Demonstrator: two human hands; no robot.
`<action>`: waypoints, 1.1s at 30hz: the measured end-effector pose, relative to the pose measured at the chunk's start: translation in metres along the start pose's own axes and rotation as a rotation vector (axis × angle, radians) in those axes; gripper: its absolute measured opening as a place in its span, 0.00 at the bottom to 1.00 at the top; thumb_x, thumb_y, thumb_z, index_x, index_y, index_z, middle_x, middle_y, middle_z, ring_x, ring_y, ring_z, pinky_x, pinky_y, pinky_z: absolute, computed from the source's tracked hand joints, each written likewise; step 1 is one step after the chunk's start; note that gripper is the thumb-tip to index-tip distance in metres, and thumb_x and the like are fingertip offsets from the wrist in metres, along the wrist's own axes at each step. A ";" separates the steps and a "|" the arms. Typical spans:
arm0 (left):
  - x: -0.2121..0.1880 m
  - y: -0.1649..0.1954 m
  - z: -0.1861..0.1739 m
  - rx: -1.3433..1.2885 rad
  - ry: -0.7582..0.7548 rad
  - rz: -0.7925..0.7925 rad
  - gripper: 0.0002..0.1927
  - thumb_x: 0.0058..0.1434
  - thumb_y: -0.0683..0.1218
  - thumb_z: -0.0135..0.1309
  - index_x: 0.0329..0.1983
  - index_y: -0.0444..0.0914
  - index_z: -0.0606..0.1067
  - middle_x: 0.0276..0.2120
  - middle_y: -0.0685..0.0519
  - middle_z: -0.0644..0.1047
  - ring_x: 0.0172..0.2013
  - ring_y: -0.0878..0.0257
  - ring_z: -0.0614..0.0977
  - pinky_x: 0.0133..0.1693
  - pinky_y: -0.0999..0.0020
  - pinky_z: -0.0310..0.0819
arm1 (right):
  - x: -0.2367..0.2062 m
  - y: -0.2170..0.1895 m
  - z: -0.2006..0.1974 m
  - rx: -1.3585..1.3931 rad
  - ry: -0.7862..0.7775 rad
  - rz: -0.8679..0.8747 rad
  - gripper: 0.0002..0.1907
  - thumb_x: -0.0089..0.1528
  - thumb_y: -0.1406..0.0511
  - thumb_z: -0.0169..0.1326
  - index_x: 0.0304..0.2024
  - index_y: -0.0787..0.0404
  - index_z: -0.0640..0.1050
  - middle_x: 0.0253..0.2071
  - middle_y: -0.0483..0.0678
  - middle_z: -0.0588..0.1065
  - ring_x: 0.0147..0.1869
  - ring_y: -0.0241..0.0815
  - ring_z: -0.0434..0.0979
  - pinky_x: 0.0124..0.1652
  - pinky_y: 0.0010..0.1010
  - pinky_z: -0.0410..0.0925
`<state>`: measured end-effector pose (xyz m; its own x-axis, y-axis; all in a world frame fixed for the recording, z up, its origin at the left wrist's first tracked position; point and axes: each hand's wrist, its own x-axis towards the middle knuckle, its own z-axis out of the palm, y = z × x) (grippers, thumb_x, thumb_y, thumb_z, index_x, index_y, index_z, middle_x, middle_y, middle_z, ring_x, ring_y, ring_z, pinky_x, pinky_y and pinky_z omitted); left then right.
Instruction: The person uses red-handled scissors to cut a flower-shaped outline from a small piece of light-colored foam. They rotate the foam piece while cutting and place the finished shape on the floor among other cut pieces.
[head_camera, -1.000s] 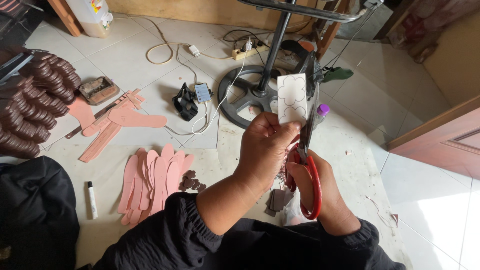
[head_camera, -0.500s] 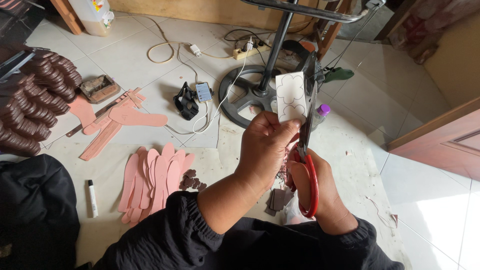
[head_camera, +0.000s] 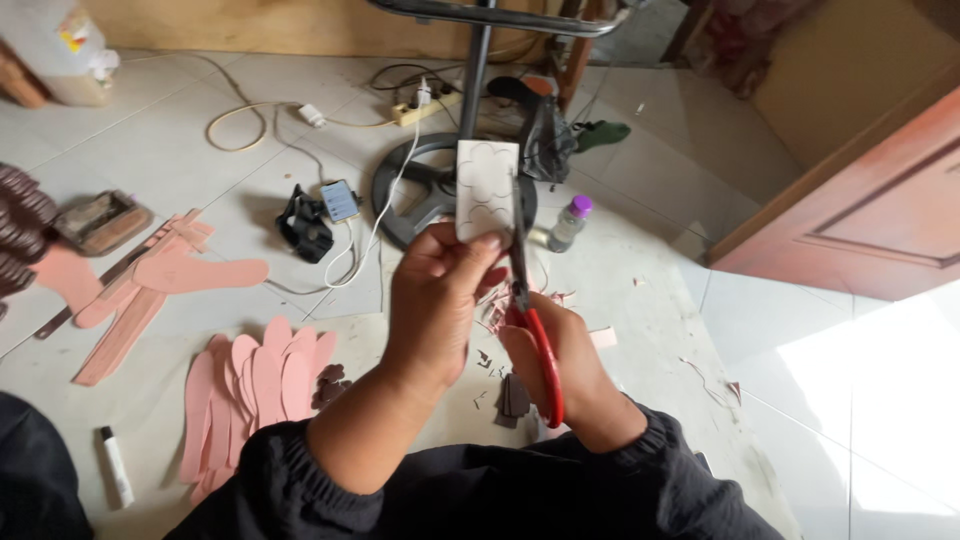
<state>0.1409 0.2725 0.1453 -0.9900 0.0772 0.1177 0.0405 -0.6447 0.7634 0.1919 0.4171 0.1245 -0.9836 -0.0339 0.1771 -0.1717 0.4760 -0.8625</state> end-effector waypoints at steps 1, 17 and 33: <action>0.000 0.000 -0.002 0.040 0.018 -0.008 0.06 0.62 0.41 0.58 0.41 0.36 0.76 0.38 0.53 0.82 0.37 0.69 0.82 0.42 0.72 0.79 | 0.000 0.001 0.000 -0.014 -0.026 -0.034 0.06 0.58 0.66 0.54 0.33 0.63 0.74 0.24 0.44 0.73 0.29 0.36 0.71 0.31 0.30 0.68; 0.001 -0.009 -0.026 0.086 -0.106 0.047 0.06 0.63 0.39 0.60 0.38 0.34 0.74 0.34 0.51 0.81 0.34 0.69 0.81 0.40 0.72 0.79 | 0.000 0.005 0.006 0.073 -0.139 0.130 0.08 0.56 0.63 0.52 0.29 0.61 0.73 0.23 0.44 0.73 0.28 0.34 0.71 0.30 0.29 0.68; -0.001 -0.003 -0.028 0.147 -0.127 0.118 0.05 0.63 0.36 0.59 0.38 0.33 0.74 0.32 0.52 0.80 0.30 0.72 0.79 0.34 0.75 0.77 | 0.000 -0.002 0.006 -0.034 -0.127 0.089 0.06 0.55 0.65 0.54 0.30 0.63 0.74 0.24 0.45 0.73 0.29 0.34 0.69 0.30 0.30 0.67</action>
<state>0.1379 0.2531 0.1250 -0.9527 0.1092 0.2835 0.1831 -0.5381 0.8227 0.1919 0.4105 0.1234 -0.9943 -0.1003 0.0369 -0.0834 0.5119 -0.8550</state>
